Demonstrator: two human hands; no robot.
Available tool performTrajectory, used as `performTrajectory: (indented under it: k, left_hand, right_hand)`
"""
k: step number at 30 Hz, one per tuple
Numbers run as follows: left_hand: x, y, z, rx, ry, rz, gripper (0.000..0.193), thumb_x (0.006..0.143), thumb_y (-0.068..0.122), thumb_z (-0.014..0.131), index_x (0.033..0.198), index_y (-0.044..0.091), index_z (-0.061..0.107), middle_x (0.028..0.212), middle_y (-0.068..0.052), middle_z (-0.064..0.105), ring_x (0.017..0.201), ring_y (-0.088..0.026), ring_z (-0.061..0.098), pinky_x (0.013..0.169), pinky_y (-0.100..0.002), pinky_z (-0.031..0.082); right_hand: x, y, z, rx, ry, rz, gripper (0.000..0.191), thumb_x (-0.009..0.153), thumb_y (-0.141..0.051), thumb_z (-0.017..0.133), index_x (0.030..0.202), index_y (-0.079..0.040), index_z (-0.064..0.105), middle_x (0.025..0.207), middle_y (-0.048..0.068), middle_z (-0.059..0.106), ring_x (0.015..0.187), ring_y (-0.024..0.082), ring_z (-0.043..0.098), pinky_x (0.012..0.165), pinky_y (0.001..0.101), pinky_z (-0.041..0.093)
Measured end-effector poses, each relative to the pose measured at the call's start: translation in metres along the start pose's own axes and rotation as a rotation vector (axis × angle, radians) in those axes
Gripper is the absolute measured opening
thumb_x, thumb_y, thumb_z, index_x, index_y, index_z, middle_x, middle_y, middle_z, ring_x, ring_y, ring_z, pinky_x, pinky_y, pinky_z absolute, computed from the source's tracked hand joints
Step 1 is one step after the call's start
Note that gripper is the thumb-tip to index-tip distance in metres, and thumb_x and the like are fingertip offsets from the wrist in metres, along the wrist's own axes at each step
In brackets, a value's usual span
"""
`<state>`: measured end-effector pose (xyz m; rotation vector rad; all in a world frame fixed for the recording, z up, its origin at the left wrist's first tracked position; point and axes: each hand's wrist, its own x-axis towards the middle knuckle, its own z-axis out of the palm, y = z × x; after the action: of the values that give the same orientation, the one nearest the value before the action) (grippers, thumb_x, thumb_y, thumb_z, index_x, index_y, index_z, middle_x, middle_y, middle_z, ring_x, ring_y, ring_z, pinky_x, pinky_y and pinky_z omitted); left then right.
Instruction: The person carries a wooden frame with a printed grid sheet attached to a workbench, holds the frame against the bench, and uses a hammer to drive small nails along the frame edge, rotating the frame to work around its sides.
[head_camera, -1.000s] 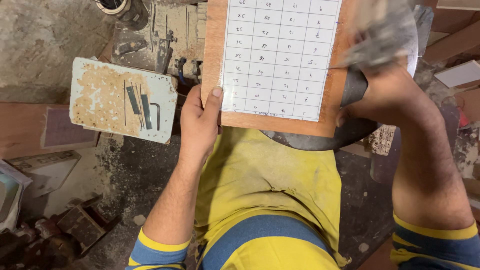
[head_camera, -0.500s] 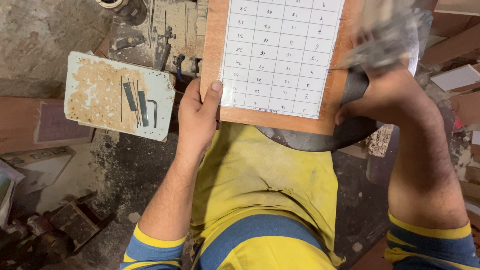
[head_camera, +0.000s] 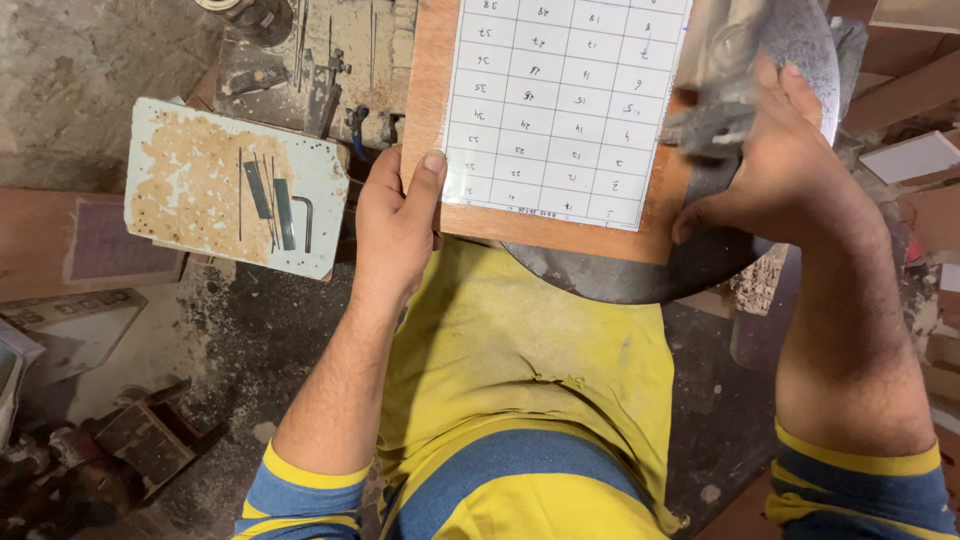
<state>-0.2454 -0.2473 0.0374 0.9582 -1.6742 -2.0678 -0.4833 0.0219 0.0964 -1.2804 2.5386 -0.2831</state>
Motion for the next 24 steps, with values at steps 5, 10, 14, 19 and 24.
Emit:
performTrajectory:
  k: [5,10,14,19,24]
  left_hand:
    - [-0.001,-0.001,-0.001,-0.023,0.002,0.005,0.033,0.104,0.031,0.06,0.117,0.0,0.062,0.076,0.0,0.062,0.053,-0.004,0.049,0.042,-0.023,0.039]
    - [-0.001,-0.002,-0.002,-0.018,-0.001,0.028,0.033,0.105,0.031,0.061,0.117,0.001,0.062,0.076,0.0,0.063,0.054,-0.003,0.049,0.042,-0.023,0.039]
    - [-0.001,-0.005,-0.002,-0.02,0.012,0.042,0.032,0.105,0.03,0.061,0.117,0.0,0.063,0.078,0.0,0.064,0.055,-0.003,0.049,0.043,-0.022,0.039]
    - [-0.001,-0.006,-0.002,-0.039,0.013,0.055,0.033,0.105,0.03,0.061,0.119,0.0,0.062,0.083,0.001,0.066,0.058,-0.002,0.051,0.045,-0.022,0.04]
    - [-0.003,-0.003,-0.004,-0.021,0.004,0.023,0.034,0.105,0.029,0.06,0.12,-0.001,0.062,0.081,-0.001,0.066,0.057,-0.003,0.051,0.044,-0.022,0.04]
  right_hand:
    - [-0.004,0.008,0.008,0.092,0.032,-0.062,0.109,0.045,-0.057,0.093,0.143,-0.024,0.057,0.158,0.011,0.044,0.155,0.031,0.03,0.133,0.0534,0.007]
    - [-0.007,0.017,0.012,0.148,0.109,-0.137,0.093,0.046,-0.064,0.088,0.129,-0.025,0.069,0.145,0.013,0.052,0.142,0.032,0.04,0.121,0.0535,0.02]
    - [-0.009,0.024,0.016,0.012,0.076,-0.144,0.092,0.045,-0.059,0.094,0.127,-0.023,0.073,0.137,0.007,0.065,0.145,0.026,0.048,0.133,0.0576,0.01]
    - [-0.008,0.023,0.014,0.126,0.009,-0.003,0.096,0.042,-0.066,0.094,0.125,-0.023,0.072,0.123,0.009,0.061,0.122,0.031,0.049,0.109,0.0527,0.031]
    - [-0.005,0.005,0.007,0.313,0.182,-0.172,0.12,0.046,-0.07,0.088,0.145,-0.012,0.05,0.152,0.022,0.043,0.145,0.039,0.032,0.121,0.0493,0.023]
